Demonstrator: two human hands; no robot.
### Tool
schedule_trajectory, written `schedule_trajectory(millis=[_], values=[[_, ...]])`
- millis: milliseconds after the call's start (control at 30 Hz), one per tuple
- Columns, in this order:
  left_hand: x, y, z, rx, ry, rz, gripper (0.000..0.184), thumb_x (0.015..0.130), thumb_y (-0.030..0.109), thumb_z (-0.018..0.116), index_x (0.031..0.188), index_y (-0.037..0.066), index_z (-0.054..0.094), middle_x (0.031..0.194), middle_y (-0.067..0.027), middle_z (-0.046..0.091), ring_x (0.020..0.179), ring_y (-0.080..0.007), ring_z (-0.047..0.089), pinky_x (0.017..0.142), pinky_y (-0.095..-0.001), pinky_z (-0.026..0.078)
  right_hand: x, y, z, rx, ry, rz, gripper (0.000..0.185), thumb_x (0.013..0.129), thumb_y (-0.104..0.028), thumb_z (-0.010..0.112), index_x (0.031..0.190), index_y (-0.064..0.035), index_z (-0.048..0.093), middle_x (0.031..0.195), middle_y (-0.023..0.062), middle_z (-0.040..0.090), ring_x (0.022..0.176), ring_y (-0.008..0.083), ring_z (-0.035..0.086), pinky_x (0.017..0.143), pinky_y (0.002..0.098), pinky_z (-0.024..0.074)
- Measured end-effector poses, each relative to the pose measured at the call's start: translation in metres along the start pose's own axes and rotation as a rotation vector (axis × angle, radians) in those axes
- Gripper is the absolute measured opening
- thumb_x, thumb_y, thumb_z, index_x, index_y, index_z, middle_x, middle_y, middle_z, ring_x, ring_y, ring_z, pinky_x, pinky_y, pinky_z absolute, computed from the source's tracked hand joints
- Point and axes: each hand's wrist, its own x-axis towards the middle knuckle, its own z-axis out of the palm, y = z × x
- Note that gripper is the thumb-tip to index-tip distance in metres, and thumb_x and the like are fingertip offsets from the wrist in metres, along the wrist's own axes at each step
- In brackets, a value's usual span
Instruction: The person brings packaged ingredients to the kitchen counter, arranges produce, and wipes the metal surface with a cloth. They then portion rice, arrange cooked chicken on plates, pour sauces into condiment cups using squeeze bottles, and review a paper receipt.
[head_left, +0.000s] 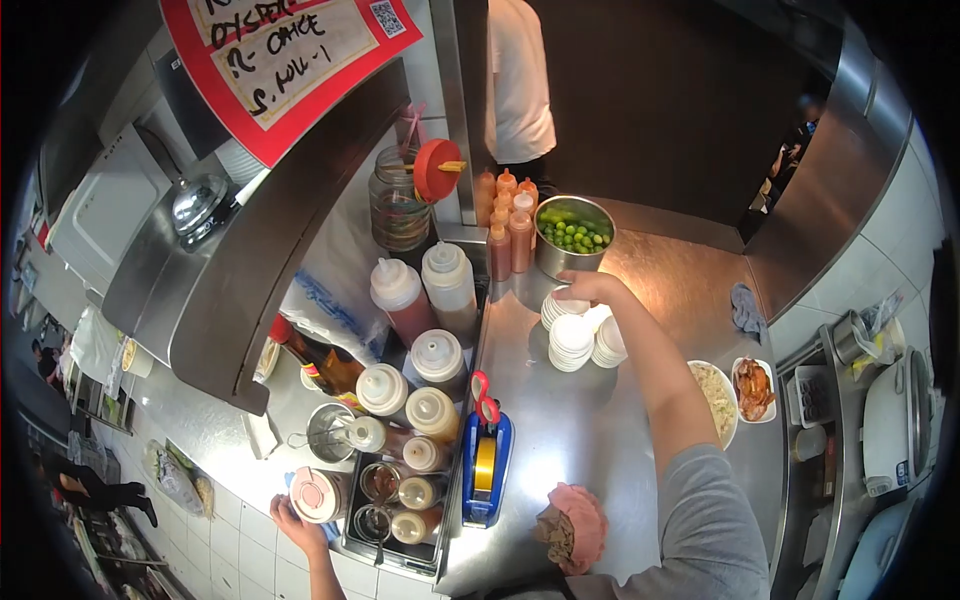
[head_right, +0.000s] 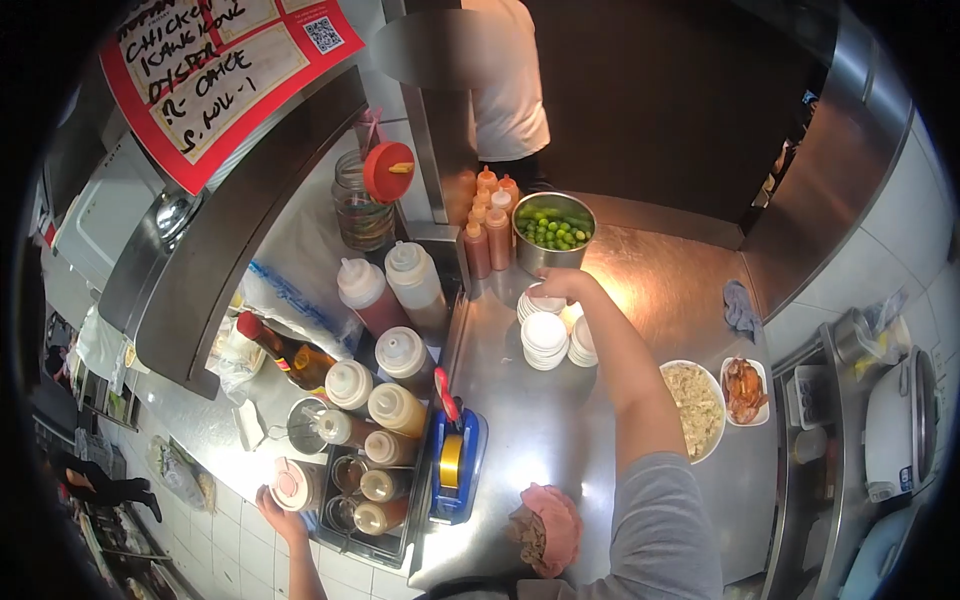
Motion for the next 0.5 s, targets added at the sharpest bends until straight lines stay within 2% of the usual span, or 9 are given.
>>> schedule_trajectory(millis=[67, 100, 133, 233, 333, 433, 500], values=[[0.000, -0.003, 0.000, 0.028, -0.005, 0.026, 0.033, 0.083, 0.017, 0.055, 0.108, -0.003, 0.048, 0.122, -0.0191, 0.041, 0.111, -0.0332, 0.043, 0.095, -0.0402, 0.037, 0.010, -0.001, 0.002, 0.146, -0.069, 0.024, 0.076, 0.082, -0.041, 0.064, 0.139, -0.0059, 0.031, 0.140, 0.0167, 0.036, 0.120, 0.0348, 0.046, 0.093, 0.0507, 0.0447], [-0.001, 0.002, 0.004, -0.072, 0.073, 0.005, 0.032, 0.080, 0.019, 0.058, 0.102, -0.003, 0.054, 0.117, -0.0180, 0.048, 0.109, -0.0344, 0.045, 0.096, -0.0415, 0.034, 0.014, -0.003, 0.003, 0.172, -0.111, 0.042, 0.075, 0.081, -0.041, 0.065, 0.139, -0.0061, 0.032, 0.140, 0.0163, 0.036, 0.119, 0.0353, 0.047, 0.092, 0.0518, 0.0449], [0.000, -0.001, 0.003, -0.022, 0.051, 0.010, 0.032, 0.081, 0.019, 0.057, 0.103, -0.003, 0.052, 0.118, -0.0183, 0.046, 0.110, -0.0342, 0.044, 0.095, -0.0412, 0.035, 0.018, -0.003, 0.005, 0.200, -0.154, 0.063, 0.074, 0.081, -0.041, 0.065, 0.138, -0.0062, 0.033, 0.140, 0.0159, 0.035, 0.119, 0.0359, 0.048, 0.092, 0.0530, 0.0451], [0.000, -0.007, 0.001, 0.064, 0.005, 0.020, 0.032, 0.081, 0.018, 0.055, 0.105, -0.004, 0.050, 0.122, -0.0189, 0.042, 0.111, -0.0338, 0.043, 0.094, -0.0406, 0.037, 0.052, -0.005, 0.020, 0.236, -0.154, 0.004, 0.069, 0.083, -0.040, 0.063, 0.135, -0.0035, 0.036, 0.139, 0.0159, 0.035, 0.115, 0.0362, 0.050, 0.086, 0.0518, 0.0507], [0.000, 0.000, 0.001, 0.018, 0.019, 0.006, 0.031, 0.081, 0.017, 0.055, 0.103, -0.004, 0.051, 0.122, -0.0190, 0.042, 0.111, -0.0339, 0.043, 0.094, -0.0406, 0.036, 0.060, -0.043, 0.039, 0.265, -0.121, 0.086, 0.064, 0.085, -0.038, 0.061, 0.133, -0.0025, 0.037, 0.134, 0.0169, 0.038, 0.112, 0.0348, 0.052, 0.077, 0.0459, 0.0567], [0.000, 0.003, 0.002, -0.020, 0.031, -0.009, 0.029, 0.080, 0.015, 0.056, 0.102, -0.004, 0.052, 0.122, -0.0189, 0.043, 0.111, -0.0339, 0.043, 0.095, -0.0403, 0.036, 0.063, -0.073, 0.060, 0.290, -0.030, 0.069, 0.062, 0.086, -0.037, 0.059, 0.131, -0.0002, 0.037, 0.133, 0.0180, 0.039, 0.110, 0.0351, 0.052, 0.072, 0.0417, 0.0593], [0.000, 0.006, 0.001, -0.018, 0.042, -0.004, 0.027, 0.080, 0.013, 0.056, 0.102, -0.003, 0.053, 0.122, -0.0186, 0.043, 0.111, -0.0338, 0.043, 0.095, -0.0403, 0.036, 0.067, -0.078, 0.066, 0.202, 0.004, 0.054, 0.064, 0.086, -0.036, 0.059, 0.132, 0.0014, 0.036, 0.134, 0.0187, 0.039, 0.111, 0.0357, 0.052, 0.071, 0.0423, 0.0587]])
